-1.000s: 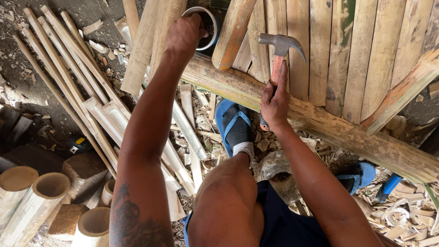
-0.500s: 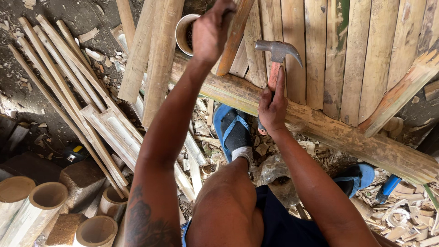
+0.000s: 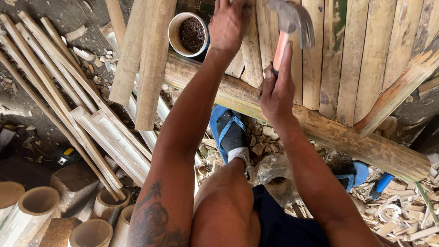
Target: The person assembles a bamboo structure by cutting bamboo strips with a hand saw, positioning them on a frame, and securing them with nails using a hammer. The person repeatedly measures, cuts, and fastens bamboo pieces to build up the panel.
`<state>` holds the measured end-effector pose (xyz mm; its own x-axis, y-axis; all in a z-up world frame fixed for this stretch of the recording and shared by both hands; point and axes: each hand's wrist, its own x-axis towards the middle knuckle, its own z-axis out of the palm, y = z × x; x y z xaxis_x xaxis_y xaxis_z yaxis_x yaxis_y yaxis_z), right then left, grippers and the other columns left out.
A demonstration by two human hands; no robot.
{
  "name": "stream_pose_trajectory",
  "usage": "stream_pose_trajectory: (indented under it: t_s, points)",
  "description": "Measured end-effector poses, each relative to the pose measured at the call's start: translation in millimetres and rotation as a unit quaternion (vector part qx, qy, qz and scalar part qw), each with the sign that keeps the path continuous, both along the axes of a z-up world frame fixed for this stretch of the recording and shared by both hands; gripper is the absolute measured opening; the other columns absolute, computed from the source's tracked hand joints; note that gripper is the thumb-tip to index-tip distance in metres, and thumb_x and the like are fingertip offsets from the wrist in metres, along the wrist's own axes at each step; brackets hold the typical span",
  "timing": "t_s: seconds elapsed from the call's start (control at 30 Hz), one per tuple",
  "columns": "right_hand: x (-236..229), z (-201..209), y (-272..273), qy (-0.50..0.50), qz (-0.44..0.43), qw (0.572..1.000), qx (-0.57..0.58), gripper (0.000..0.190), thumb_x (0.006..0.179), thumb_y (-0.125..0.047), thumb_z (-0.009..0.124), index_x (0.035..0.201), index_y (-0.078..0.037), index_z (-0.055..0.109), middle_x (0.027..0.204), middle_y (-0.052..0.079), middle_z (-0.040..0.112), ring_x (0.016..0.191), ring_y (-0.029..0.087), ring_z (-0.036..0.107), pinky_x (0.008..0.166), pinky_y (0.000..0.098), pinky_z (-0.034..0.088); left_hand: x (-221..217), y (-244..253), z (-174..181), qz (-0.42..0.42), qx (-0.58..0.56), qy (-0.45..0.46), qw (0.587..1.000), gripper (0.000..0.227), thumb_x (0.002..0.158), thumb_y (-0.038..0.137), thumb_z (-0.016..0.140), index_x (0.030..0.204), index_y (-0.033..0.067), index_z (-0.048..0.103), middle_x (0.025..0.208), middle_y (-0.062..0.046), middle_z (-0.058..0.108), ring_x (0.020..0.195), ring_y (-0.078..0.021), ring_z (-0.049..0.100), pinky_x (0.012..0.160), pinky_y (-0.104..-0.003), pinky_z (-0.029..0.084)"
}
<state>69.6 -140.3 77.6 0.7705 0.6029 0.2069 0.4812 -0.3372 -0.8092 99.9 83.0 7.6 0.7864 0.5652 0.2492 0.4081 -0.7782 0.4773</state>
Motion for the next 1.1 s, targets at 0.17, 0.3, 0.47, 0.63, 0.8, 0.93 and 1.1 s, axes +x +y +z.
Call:
stream_pose_trajectory:
  t_s: [0.17,0.3,0.47,0.63,0.8,0.93,1.1]
  points:
    - [18.2,5.5,22.7,-0.030,0.014,0.999,-0.009,0.061,0.115,-0.002,0.041,0.164,-0.017,0.008,0.151,0.034,0.051,0.090,0.025,0.072,0.077,0.0308,0.063,0.4,-0.6,10.9,-0.002,-0.037,-0.021,0.999,0.015,0.096,0.028,0.071,0.110,0.0216,0.067,0.122,-0.014,0.060,0.112,-0.0328,0.066,0.077,-0.043,0.067]
    - [20.0,-7.1,25.9,-0.140,0.014,0.990,0.012,0.073,0.117,-0.002,0.042,0.173,-0.025,0.002,0.148,0.030,0.051,0.116,0.033,0.071,0.096,0.0318,0.066,6.2,1.2,-1.1,0.020,-0.009,-0.007,1.000,0.024,0.095,0.020,0.067,0.118,0.0197,0.068,0.121,-0.016,0.061,0.108,-0.0366,0.067,0.070,-0.046,0.066]
    - [27.6,7.6,17.7,-0.029,0.037,0.994,-0.095,0.069,0.113,-0.001,0.049,0.170,-0.014,0.012,0.133,0.022,0.067,0.082,0.019,0.069,0.074,0.0291,0.063,3.2,6.0,-12.1,-0.002,-0.095,0.057,0.994,0.019,0.111,0.030,0.060,0.129,0.0259,0.065,0.139,-0.010,0.060,0.119,-0.0282,0.069,0.086,-0.041,0.069]
    - [25.0,25.7,9.6,-0.066,0.014,0.998,0.008,0.073,0.112,0.007,0.040,0.170,-0.021,0.006,0.147,0.026,0.065,0.061,0.012,0.061,0.053,0.0270,0.050,0.0,5.3,-26.0,-0.006,-0.015,0.058,0.998,0.112,0.065,0.059,0.087,0.151,0.0182,0.028,0.157,-0.022,0.038,0.140,-0.0477,0.041,0.097,-0.058,0.055]
    - [18.9,2.6,22.7,0.037,0.003,0.996,-0.085,0.068,0.114,-0.002,0.044,0.171,-0.012,0.008,0.088,0.014,0.063,0.057,0.015,0.054,0.052,0.0309,0.044,3.4,0.3,-24.1,0.076,-0.159,0.134,0.975,0.117,0.076,0.055,0.091,0.160,0.0221,0.016,0.165,-0.012,0.029,0.148,-0.0392,0.038,0.104,-0.056,0.056]
    - [25.8,-7.5,24.2,-0.056,0.000,0.998,-0.002,0.061,0.116,0.000,0.041,0.167,-0.013,0.010,0.087,0.010,0.067,0.062,0.014,0.061,0.057,0.0322,0.050,7.9,-0.6,-12.6,0.077,-0.180,0.142,0.970,0.129,0.067,0.054,0.095,0.159,0.0233,0.011,0.162,-0.013,0.028,0.146,-0.0403,0.035,0.107,-0.062,0.047]
    - [23.6,8.1,20.1,-0.056,0.023,0.995,-0.077,0.066,0.114,-0.003,0.047,0.169,-0.015,0.012,0.105,0.025,0.064,0.073,0.021,0.067,0.068,0.0354,0.056,5.0,-4.2,-8.7,0.102,-0.172,0.095,0.975,0.111,0.081,0.049,0.090,0.159,0.0243,0.015,0.164,-0.010,0.028,0.144,-0.0397,0.036,0.107,-0.066,0.044]
